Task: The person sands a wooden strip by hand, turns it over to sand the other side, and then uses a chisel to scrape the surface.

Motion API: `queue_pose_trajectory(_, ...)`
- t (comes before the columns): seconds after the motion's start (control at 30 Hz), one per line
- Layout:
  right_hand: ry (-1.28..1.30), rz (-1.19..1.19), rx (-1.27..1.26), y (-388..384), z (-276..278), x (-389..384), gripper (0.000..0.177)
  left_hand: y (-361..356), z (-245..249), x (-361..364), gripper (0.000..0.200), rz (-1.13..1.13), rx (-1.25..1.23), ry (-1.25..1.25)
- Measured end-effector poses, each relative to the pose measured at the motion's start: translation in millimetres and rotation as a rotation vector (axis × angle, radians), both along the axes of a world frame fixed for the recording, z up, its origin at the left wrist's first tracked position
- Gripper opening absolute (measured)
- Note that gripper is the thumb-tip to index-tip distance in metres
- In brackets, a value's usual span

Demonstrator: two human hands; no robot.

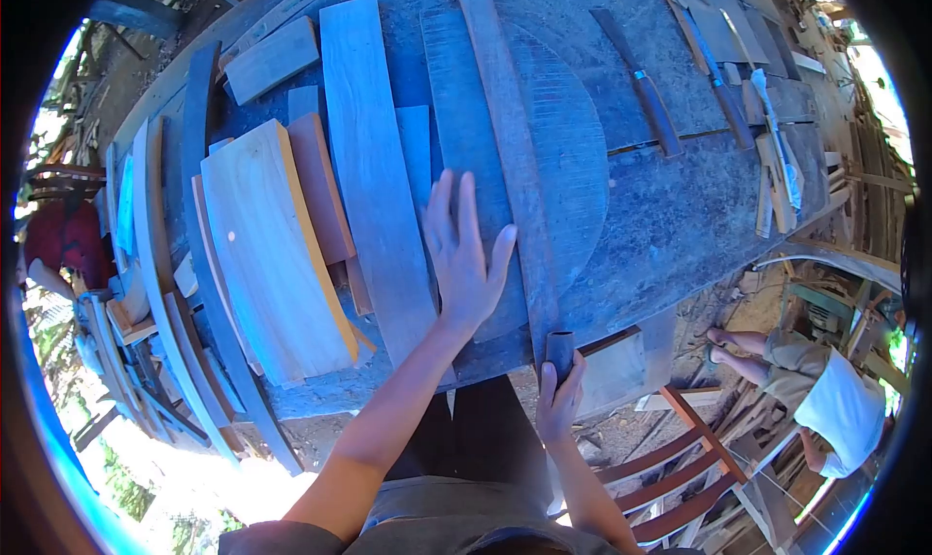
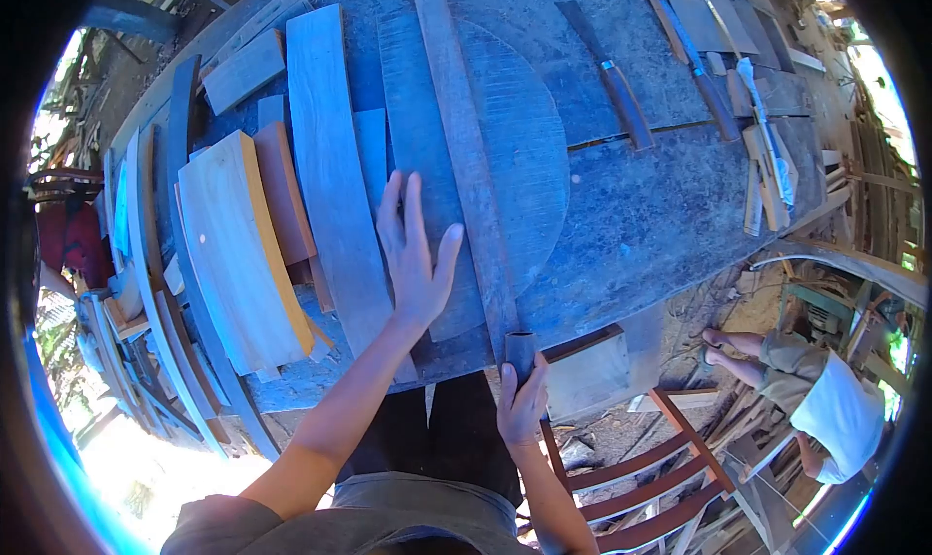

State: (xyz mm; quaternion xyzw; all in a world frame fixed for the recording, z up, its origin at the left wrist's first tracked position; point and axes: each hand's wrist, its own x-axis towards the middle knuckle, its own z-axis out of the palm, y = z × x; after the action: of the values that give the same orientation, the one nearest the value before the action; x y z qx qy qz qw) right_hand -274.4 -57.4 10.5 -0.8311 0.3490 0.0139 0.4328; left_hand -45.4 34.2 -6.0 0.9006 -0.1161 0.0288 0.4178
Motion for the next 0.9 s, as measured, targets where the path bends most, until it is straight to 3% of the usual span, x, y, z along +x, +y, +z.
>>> queue_pose_trajectory(0.23, -0.105, -0.001, 0.006, -12.1, 22.2, 20.9, 0.041, -21.7, -11.0, -37.1, 0.072, 0.027, -0.197, 0.139)
queue_pose_trajectory(0.4, -0.105, -0.006, 0.022, -23.6, 22.9, 45.6, 0.046, -56.4, -12.6, -27.1, 0.066, 0.094, -0.166, 0.083)
queue_pose_trajectory(0.53, -0.130, -0.011, 0.046, -27.6, 16.6, 65.3, 0.046, -39.9, -19.2, -21.8, 0.069, -0.009, -0.042, 0.024)
queue_pose_trajectory(0.6, -0.242, 0.114, -0.190, -32.1, 13.6, 79.2, 0.041, -36.3, -17.0, -22.5, 0.071, -0.039, -0.030, 0.033)
queue_pose_trajectory(0.7, -0.274, 0.092, -0.206, -29.1, 8.2, 87.9, 0.041, -36.5, -8.1, -17.1, 0.070, -0.064, 0.040, -0.075)
queue_pose_trajectory(0.77, -0.257, 0.092, -0.186, -29.1, 11.6, 88.5, 0.041, -32.6, 2.3, -9.3, 0.060, -0.259, 0.053, -0.114)
queue_pose_trajectory(0.9, -0.229, 0.181, -0.139, -32.7, 36.8, 96.6, 0.041, -27.7, 12.2, 15.7, 0.050, -0.336, 0.056, -0.153)
